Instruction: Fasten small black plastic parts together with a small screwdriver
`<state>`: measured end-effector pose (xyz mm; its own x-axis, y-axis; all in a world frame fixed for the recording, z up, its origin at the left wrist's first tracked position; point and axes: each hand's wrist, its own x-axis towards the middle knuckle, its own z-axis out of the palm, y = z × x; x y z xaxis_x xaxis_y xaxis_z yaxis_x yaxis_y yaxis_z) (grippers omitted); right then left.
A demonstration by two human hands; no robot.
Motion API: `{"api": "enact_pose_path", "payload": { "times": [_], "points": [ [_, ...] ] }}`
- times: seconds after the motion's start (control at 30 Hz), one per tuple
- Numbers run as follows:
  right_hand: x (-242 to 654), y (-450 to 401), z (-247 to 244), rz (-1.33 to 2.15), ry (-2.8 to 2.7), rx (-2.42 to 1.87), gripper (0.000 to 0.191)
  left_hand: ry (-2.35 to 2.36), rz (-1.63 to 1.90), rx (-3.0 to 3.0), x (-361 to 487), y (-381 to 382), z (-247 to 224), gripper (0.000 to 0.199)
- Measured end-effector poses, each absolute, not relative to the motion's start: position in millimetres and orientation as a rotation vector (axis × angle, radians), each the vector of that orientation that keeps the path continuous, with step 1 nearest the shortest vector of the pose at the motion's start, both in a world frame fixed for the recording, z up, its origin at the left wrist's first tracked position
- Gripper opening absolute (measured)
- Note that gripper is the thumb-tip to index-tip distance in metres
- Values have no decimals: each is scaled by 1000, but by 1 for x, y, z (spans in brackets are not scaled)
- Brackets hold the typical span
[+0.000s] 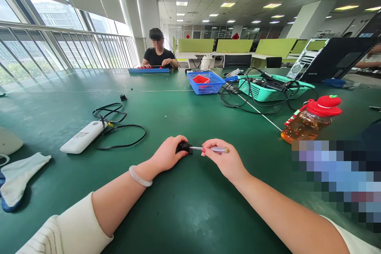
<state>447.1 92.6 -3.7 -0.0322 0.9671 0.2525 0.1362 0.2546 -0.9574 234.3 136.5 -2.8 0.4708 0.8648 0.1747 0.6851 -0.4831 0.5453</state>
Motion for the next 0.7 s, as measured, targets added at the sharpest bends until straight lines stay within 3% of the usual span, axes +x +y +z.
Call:
{"api": "enact_pose_path", "payload": {
  "times": [0.13, 0.43, 0.7],
  "points": [
    [448, 98, -4, 1152, -1221, -1147, 38, 1300, 596, 2313, 234, 136, -2, 23],
    [447, 100, -2, 1352, -845, -1034, 46, 1292, 575, 2313, 234, 136, -3, 21],
    [448, 101, -4, 1374, -767, -973, 39, 1288, 577, 2311, 234, 137, -3, 23]
  ]
}}
